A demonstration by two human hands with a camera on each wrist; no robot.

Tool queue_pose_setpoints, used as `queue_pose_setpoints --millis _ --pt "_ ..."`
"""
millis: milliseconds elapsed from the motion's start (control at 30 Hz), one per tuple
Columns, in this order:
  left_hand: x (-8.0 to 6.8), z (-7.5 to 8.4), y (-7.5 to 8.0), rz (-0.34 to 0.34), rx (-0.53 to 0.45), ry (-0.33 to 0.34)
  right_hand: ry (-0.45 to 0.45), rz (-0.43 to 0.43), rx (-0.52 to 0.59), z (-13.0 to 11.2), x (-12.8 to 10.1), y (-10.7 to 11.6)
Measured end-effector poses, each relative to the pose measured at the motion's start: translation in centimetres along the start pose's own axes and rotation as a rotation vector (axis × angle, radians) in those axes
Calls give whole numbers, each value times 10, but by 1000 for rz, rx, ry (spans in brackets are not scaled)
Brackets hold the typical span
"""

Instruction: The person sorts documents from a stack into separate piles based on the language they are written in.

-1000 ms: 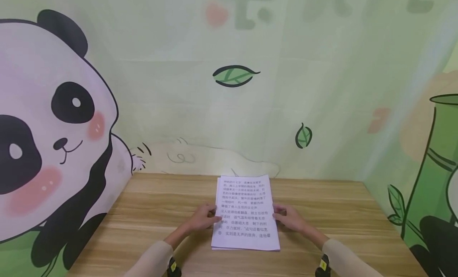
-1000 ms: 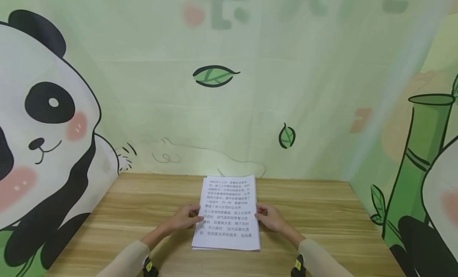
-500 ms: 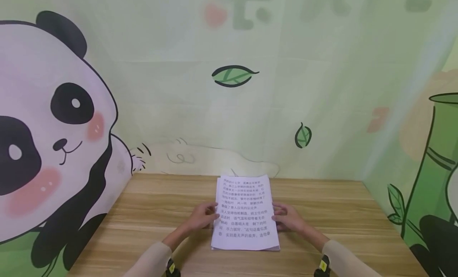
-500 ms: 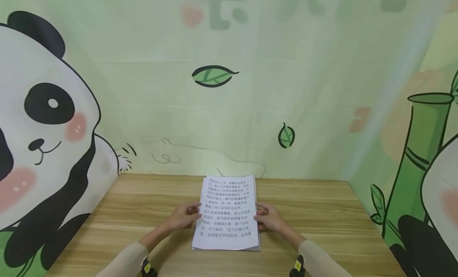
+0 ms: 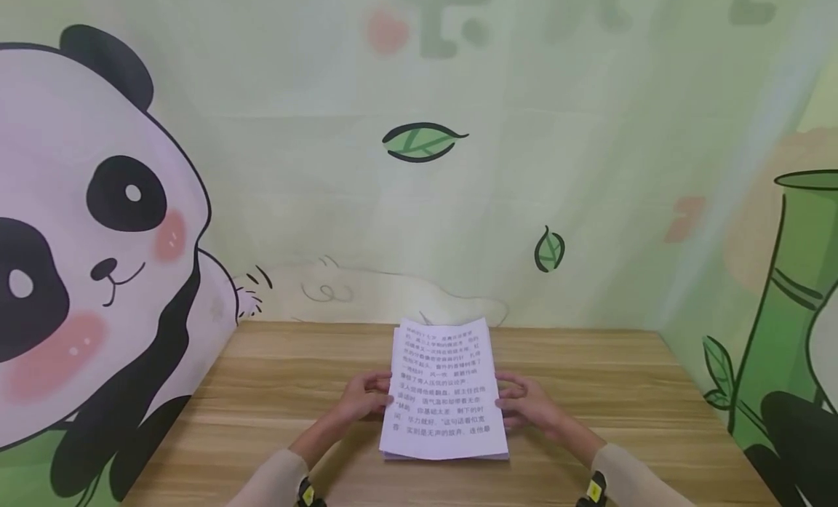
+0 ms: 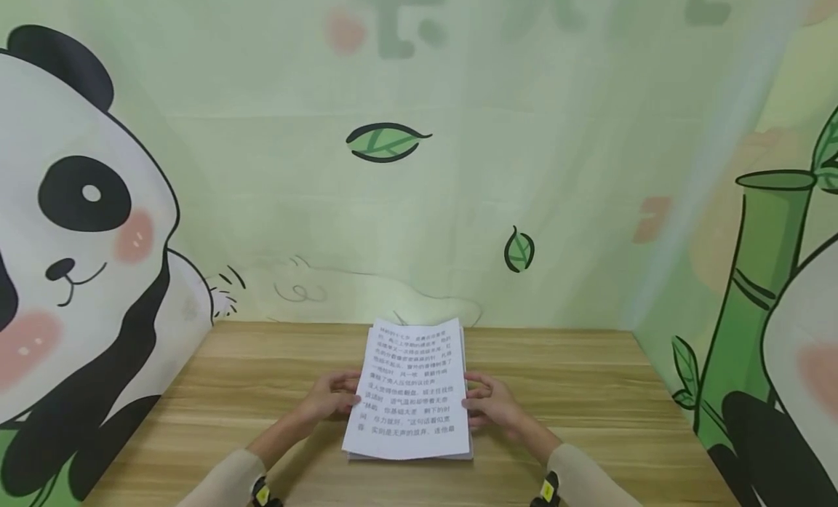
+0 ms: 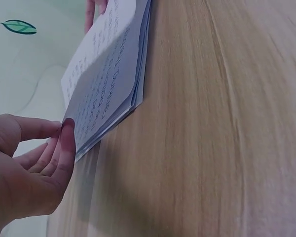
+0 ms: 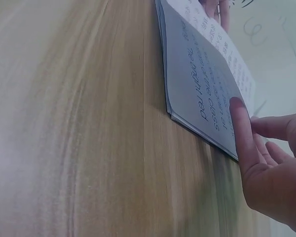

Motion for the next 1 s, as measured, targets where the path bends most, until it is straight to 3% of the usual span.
queue_pose_setpoints --millis 633,1000 --pt "-12 -3 20 12 -68 53 37 -18 98 -7 -2 -15" --pt "-22 0 44 -2 -62 21 60 -9 127 -15 0 -38"
Point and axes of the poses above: each hand's wrist, its own x-axis towards the middle knuckle, its own y-axis out of the back of the hand, z = x × y, the point moved 3 cm from there along x, towards the middle knuckle, and after that the axes turned 9 degrees about -x, right-handed, at the moved point
